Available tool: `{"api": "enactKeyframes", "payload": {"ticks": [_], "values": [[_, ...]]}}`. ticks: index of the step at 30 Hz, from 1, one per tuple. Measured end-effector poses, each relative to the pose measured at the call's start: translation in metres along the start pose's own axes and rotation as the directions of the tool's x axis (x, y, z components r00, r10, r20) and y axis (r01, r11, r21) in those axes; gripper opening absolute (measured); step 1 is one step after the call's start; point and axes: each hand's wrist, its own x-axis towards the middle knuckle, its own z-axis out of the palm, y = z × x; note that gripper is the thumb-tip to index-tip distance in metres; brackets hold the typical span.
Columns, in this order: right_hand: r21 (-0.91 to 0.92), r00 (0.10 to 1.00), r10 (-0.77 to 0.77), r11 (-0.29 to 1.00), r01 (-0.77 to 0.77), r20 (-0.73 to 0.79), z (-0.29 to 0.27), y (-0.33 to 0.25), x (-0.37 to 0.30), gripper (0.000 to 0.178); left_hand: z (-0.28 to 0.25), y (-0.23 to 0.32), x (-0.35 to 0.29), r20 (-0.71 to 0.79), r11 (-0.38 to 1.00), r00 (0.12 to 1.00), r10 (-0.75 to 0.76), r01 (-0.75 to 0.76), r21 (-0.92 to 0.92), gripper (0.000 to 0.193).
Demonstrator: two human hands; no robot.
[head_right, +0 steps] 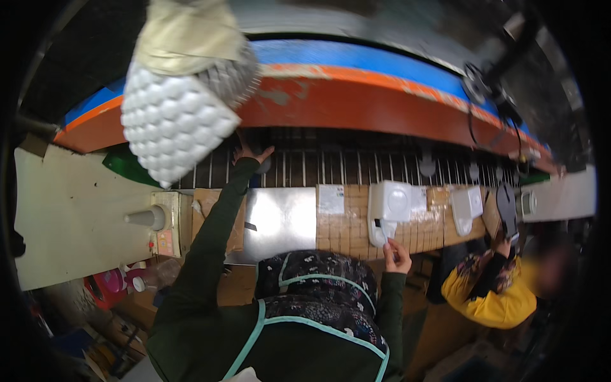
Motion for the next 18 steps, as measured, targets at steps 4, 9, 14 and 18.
{"api": "enactKeyframes", "payload": {"ticks": [4, 9, 14, 18], "values": [[-0.058, 0.992, -0.042, 0.998, 0.036, -0.118, -0.010, 0.008, -0.016, 0.020, 0.013, 0.019, -0.004, -0.001, 0.997, 0.999, -0.041, 0.041, 0.068, 0.121], [-0.275, 0.960, -0.037, 0.961, -0.043, -0.279, -0.024, 0.030, -0.017, 0.015, -0.008, 0.028, -0.036, -0.298, 0.975, 0.950, 0.092, -0.026, 0.219, 0.111], [-0.570, 0.968, -0.134, 0.821, -0.011, -0.211, -0.015, 0.048, 0.005, 0.014, 0.023, -0.002, -0.087, -0.337, 0.876, 0.835, 0.435, -0.479, -0.056, 0.086], [-0.641, 0.940, -0.288, 0.760, 0.107, -0.184, -0.004, 0.050, 0.025, 0.011, 0.057, 0.005, -0.105, -0.603, 0.952, 0.736, 0.307, -0.227, 0.207, 0.079]]}}
